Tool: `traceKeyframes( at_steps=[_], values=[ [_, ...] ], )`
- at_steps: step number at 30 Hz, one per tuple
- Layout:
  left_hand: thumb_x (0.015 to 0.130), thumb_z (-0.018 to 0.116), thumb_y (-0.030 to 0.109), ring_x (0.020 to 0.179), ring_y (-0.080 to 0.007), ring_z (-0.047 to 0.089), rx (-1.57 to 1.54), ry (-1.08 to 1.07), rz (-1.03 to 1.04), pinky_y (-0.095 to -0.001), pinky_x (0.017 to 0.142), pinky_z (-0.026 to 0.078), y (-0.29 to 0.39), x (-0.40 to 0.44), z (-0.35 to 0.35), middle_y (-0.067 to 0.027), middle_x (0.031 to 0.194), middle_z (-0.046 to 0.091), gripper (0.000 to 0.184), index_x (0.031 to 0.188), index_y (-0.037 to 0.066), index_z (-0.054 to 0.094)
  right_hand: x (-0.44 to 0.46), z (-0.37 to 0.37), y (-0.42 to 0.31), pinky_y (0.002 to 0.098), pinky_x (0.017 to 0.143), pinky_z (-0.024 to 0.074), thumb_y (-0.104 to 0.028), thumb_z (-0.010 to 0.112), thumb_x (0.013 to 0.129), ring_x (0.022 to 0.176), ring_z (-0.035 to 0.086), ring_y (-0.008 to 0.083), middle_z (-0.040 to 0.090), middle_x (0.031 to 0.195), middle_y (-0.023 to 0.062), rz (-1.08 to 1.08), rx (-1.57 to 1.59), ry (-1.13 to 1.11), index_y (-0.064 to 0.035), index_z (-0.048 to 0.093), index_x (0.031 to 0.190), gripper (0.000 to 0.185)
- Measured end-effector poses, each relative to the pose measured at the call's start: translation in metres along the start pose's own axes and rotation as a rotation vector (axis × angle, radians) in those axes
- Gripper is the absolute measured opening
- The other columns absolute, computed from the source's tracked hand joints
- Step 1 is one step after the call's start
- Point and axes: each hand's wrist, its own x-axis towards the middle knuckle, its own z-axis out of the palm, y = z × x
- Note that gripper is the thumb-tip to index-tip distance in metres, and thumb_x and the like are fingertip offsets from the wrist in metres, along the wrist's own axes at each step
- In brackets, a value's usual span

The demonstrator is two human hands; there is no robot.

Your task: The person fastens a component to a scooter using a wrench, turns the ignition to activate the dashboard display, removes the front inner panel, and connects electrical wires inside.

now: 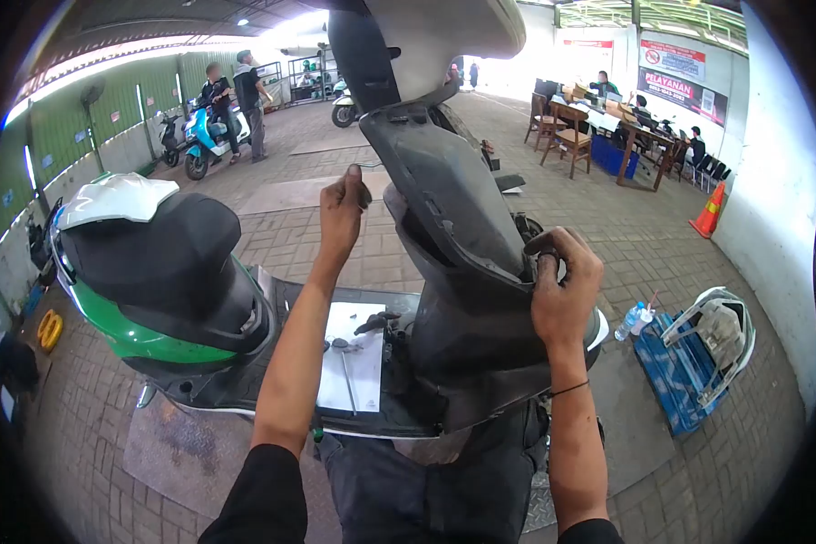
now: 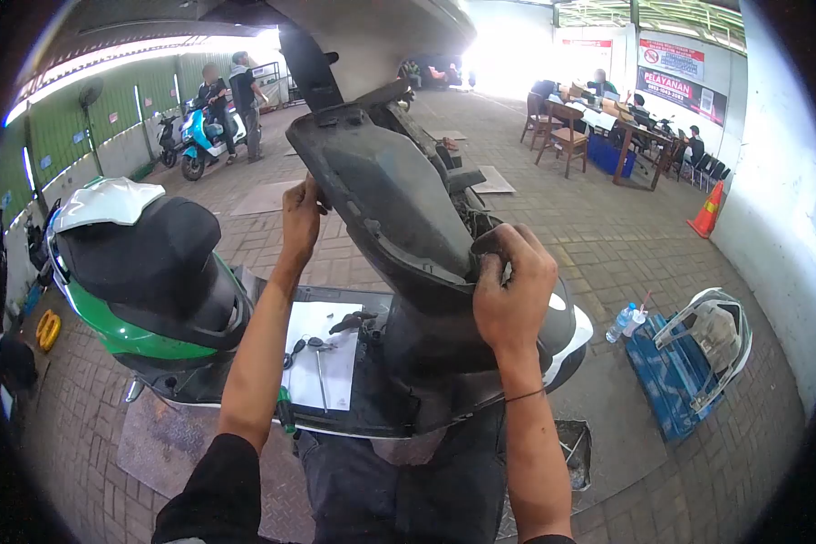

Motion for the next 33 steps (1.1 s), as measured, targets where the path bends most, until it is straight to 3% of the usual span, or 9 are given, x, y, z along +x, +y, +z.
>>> traceKeyframes(
  at_steps=[2,4,8,10,17,23,26,28,33],
  values=[
    [0.109,0.056,0.042,0.066,-0.0139,0.057,-0.047,-0.015,-0.145,-0.0321,0.06,0.044,0.006,0.005,-0.001,-0.0068,0.079,0.066,0.049,0.088,-0.001,0.067,0.0,0.0,-0.001,0.0455,0.076,0.0475,0.003,0.059,0.077,0.084,0.064,0.0431,0.064,0.085,0.021,-0.008,-0.009,0.011,0.0045,0.064,0.086,0.01],
    [0.107,0.056,0.039,0.066,-0.0137,0.056,-0.877,-0.188,-0.508,-0.0317,0.062,0.044,0.01,0.007,-0.003,-0.007,0.077,0.066,0.049,0.076,0.002,0.061,-0.001,-0.002,-0.004,0.0456,0.076,0.0476,0.004,0.059,0.078,0.084,0.064,0.0432,0.064,0.085,0.0209,0.005,-0.005,0.006,0.0045,0.064,0.087,0.01],
    [0.104,0.061,0.035,0.07,-0.0148,0.059,-0.859,-0.128,-0.495,-0.0322,0.065,0.046,0.026,-0.001,-0.001,-0.0086,0.079,0.067,0.041,0.083,-0.001,0.066,-0.002,-0.002,-0.002,0.0457,0.076,0.0478,0.004,0.06,0.078,0.083,0.064,0.043,0.064,0.085,0.0206,-0.007,-0.009,0.0,0.0043,0.064,0.087,0.01],
    [0.1,0.069,0.03,0.074,-0.0169,0.062,-0.058,0.222,-0.179,-0.0343,0.071,0.049,0.049,-0.015,0.005,-0.0106,0.084,0.068,0.035,0.104,-0.004,0.069,-0.001,-0.003,-0.005,0.0455,0.076,0.048,0.004,0.06,0.078,0.083,0.065,0.0425,0.065,0.085,0.0203,0.008,0.0,0.001,0.004,0.064,0.087,0.01],
    [0.101,0.068,0.012,0.073,-0.019,0.064,0.022,-0.007,0.397,-0.0316,0.065,0.052,0.026,0.002,-0.002,-0.0107,0.094,0.071,0.03,0.125,-0.006,0.067,-0.001,-0.003,-0.003,0.0451,0.076,0.0486,0.003,0.062,0.078,0.082,0.065,0.0409,0.066,0.086,0.019,0.019,-0.003,-0.022,0.0027,0.066,0.086,0.009],
    [0.111,0.057,0.026,0.057,-0.0183,0.056,-0.638,-0.099,-0.402,-0.0346,0.055,0.044,0.019,0.034,0.0,-0.0135,0.083,0.068,0.036,0.117,-0.008,0.069,-0.001,-0.003,-0.002,0.0462,0.077,0.0489,0.002,0.062,0.077,0.085,0.065,0.0415,0.066,0.088,0.019,0.019,0.002,-0.017,0.0026,0.066,0.088,0.011],
    [0.105,0.064,0.03,0.084,-0.0339,0.061,0.32,0.123,0.295,-0.0495,0.081,0.047,0.018,0.031,0.003,-0.0169,0.083,0.063,0.037,0.121,-0.004,0.068,-0.003,-0.002,0.005,0.0481,0.078,0.0497,0.001,0.063,0.077,0.089,0.066,0.0425,0.067,0.092,0.0188,0.019,0.016,-0.003,0.0018,0.067,0.091,0.014],
    [0.086,0.076,0.007,0.109,-0.0365,0.055,0.549,0.35,0.698,-0.0491,0.094,0.044,0.012,0.017,0.008,-0.0196,0.108,0.066,0.036,0.121,0.002,0.068,-0.004,-0.002,0.01,0.049,0.079,0.0499,0.0,0.063,0.077,0.09,0.066,0.0429,0.067,0.093,0.0187,0.022,0.009,0.013,0.0011,0.068,0.092,0.016],
    [0.074,0.071,-0.009,0.107,-0.0381,0.056,0.307,0.091,0.624,-0.0479,0.092,0.046,0.031,0.005,0.008,-0.0182,0.104,0.066,0.039,0.112,0.0,0.071,-0.002,-0.006,0.006,0.0514,0.079,0.0496,-0.003,0.064,0.078,0.091,0.065,0.0441,0.067,0.091,0.0184,0.06,0.045,-0.041,-0.0003,0.069,0.094,0.017]
  ],
)
